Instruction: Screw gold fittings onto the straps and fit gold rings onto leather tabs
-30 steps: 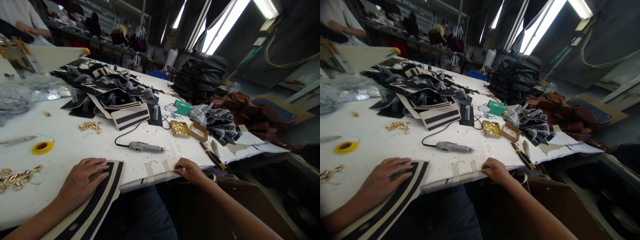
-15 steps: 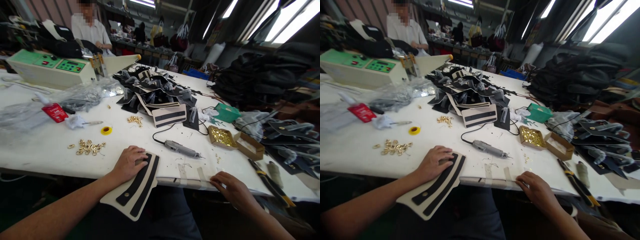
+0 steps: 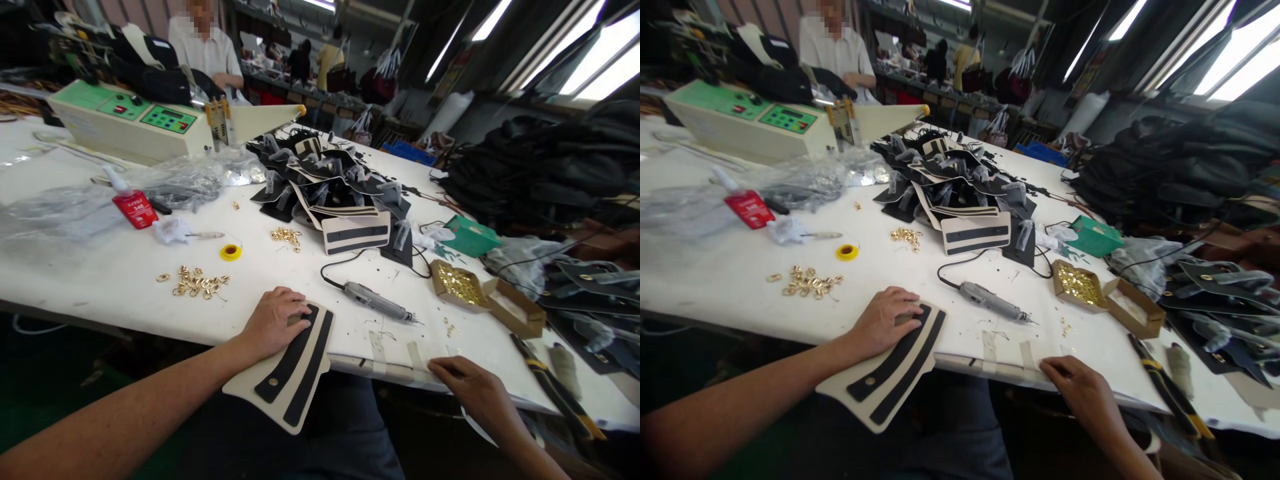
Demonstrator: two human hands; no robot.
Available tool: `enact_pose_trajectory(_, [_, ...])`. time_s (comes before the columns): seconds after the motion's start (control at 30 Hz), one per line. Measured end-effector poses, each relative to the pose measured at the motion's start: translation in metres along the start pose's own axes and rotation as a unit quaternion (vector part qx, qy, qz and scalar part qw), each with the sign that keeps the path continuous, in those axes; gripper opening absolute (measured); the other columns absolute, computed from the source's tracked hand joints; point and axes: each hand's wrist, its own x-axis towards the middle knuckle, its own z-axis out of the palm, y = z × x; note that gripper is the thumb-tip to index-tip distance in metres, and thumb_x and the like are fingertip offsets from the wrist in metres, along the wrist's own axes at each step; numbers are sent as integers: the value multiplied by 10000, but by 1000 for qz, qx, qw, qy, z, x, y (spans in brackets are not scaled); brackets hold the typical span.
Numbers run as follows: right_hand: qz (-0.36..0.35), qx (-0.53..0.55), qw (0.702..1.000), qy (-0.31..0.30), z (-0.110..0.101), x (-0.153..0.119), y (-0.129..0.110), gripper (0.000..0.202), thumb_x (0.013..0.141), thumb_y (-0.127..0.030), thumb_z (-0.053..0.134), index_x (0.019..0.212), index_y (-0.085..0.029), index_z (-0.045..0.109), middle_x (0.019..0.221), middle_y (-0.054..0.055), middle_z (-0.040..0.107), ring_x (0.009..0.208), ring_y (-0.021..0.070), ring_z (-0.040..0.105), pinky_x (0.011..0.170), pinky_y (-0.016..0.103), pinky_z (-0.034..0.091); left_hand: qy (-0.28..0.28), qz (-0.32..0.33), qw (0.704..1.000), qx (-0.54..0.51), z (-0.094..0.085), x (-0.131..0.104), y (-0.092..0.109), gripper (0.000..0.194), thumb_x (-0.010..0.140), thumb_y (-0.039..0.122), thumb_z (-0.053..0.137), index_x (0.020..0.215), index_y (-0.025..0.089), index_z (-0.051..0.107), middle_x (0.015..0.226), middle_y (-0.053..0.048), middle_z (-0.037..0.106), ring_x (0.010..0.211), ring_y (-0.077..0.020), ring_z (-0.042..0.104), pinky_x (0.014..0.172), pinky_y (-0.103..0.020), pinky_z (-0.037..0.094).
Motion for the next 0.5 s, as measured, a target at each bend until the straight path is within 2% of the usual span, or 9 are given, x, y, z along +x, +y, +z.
enact_pose_trajectory(0.1, [21, 15, 1000, 1, -6, 5, -12, 352, 859, -625, 648, 820, -308, 795, 874, 58, 815, 826, 315, 761, 751, 414, 606, 3, 2, 1000, 0, 0, -1, -1, 187, 894, 282, 774, 1079, 295, 798, 1294, -36, 739, 1231, -285, 599, 1047, -523, 495])
enact_pose_trajectory(0.17, [23, 28, 999, 9, -8, 10, -35, 349, 862, -627, 661, 831, -302, 784, 882, 58, 811, 826, 310, 751, 745, 404, 597, 4, 5, 1000, 2, 1, -1, -3, 194, 896, 287, 772, 1089, 296, 792, 1297, -35, 736, 1237, -285, 593, 1047, -523, 491])
enact_pose_trajectory(0.27, [-16, 85, 996, -9, 3, 22, -97, 334, 910, -588, 651, 873, -278, 770, 908, 51, 797, 837, 271, 726, 779, 362, 570, 3, 13, 1000, 11, 2, -2, -4, 193, 908, 294, 759, 1100, 289, 779, 1305, -43, 729, 1245, -292, 582, 1039, -526, 482])
enact_pose_trajectory(0.4, [-106, 190, 971, -94, 42, 48, -191, 267, 966, -476, 626, 875, -250, 734, 856, 22, 739, 820, 218, 669, 762, 313, 517, -2, 26, 999, 29, 0, -3, -2, 199, 939, 327, 723, 1130, 279, 753, 1313, -50, 715, 1249, -298, 569, 1021, -522, 474])
enact_pose_trajectory(0.5, [-143, 219, 957, -128, 70, 67, -229, 191, 965, -380, 623, 892, -241, 732, 875, 13, 718, 849, 201, 648, 795, 304, 495, -3, 31, 998, 45, -1, -4, 1, 189, 958, 344, 695, 1129, 276, 736, 1309, -52, 708, 1235, -297, 568, 994, -517, 474])
